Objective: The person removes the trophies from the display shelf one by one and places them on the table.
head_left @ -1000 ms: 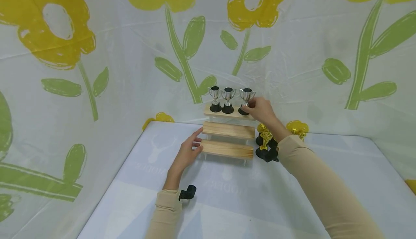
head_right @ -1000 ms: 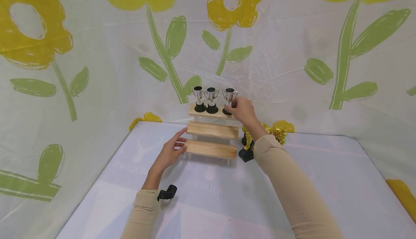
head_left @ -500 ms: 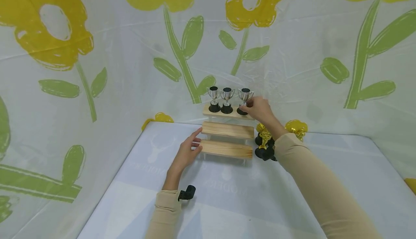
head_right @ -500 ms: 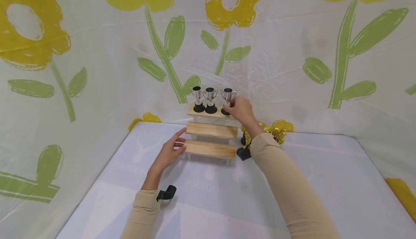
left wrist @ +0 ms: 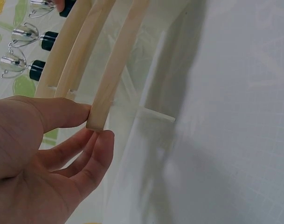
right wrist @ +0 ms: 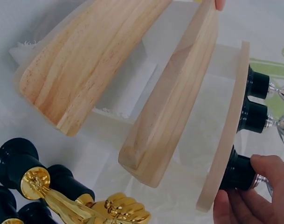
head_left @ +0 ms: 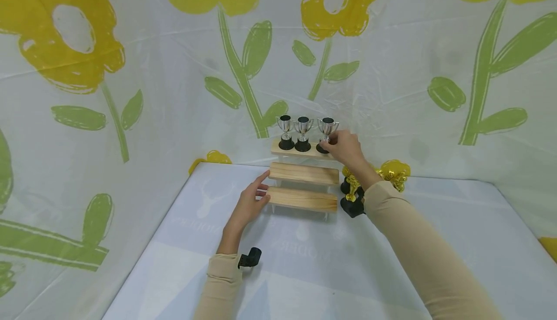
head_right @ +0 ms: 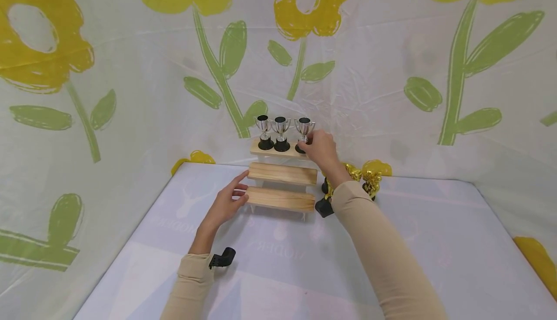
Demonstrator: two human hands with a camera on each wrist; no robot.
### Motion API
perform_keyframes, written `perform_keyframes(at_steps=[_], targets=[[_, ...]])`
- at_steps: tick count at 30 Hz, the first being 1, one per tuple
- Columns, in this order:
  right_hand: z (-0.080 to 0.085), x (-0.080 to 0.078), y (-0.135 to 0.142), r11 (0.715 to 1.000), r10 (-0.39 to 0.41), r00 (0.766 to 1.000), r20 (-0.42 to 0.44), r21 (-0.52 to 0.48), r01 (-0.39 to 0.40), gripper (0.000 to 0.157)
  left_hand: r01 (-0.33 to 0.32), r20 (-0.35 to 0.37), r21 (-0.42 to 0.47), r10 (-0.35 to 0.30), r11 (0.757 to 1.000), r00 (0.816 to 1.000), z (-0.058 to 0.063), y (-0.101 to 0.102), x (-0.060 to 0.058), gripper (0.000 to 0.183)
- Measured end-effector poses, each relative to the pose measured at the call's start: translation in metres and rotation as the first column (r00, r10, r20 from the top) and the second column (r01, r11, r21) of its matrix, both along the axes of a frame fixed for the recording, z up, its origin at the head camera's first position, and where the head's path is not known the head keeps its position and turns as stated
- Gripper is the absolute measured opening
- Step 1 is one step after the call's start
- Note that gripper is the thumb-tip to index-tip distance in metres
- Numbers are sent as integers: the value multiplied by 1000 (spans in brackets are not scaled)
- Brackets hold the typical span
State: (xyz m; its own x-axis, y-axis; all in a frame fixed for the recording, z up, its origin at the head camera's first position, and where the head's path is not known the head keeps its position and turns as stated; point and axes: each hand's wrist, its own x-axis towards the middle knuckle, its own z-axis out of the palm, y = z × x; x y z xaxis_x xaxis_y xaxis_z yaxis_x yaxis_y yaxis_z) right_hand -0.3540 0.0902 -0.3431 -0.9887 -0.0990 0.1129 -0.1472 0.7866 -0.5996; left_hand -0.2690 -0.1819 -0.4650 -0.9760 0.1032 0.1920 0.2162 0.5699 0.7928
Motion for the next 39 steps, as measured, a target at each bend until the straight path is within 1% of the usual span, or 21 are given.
perform_keyframes(at_steps=[7, 17, 23, 31, 39], targets=[[0, 3, 1, 1000, 13, 1000, -22, 0, -13, 36, 9, 0, -2, -9, 1000, 1000, 3, -1, 0, 71], [-2, 9, 4, 999, 40, 999, -31, 14, -39, 38, 5, 4, -2, -5, 1000, 1000, 1, -2, -1, 70], [-4, 14, 5, 998, 51, 998, -46, 27, -50, 36, -2, 7, 3, 1, 1000, 1000, -1, -2, -1, 70], [-8, 23, 11, 996, 89, 991, -103, 37, -85, 33, 2, -6, -1, -2, 1000, 1000, -2, -1, -1, 69], [-10, 33, 19, 993, 118, 981, -155, 51, -111, 28, 1, 2, -5, -1, 1000, 1000, -1, 0, 0, 70]])
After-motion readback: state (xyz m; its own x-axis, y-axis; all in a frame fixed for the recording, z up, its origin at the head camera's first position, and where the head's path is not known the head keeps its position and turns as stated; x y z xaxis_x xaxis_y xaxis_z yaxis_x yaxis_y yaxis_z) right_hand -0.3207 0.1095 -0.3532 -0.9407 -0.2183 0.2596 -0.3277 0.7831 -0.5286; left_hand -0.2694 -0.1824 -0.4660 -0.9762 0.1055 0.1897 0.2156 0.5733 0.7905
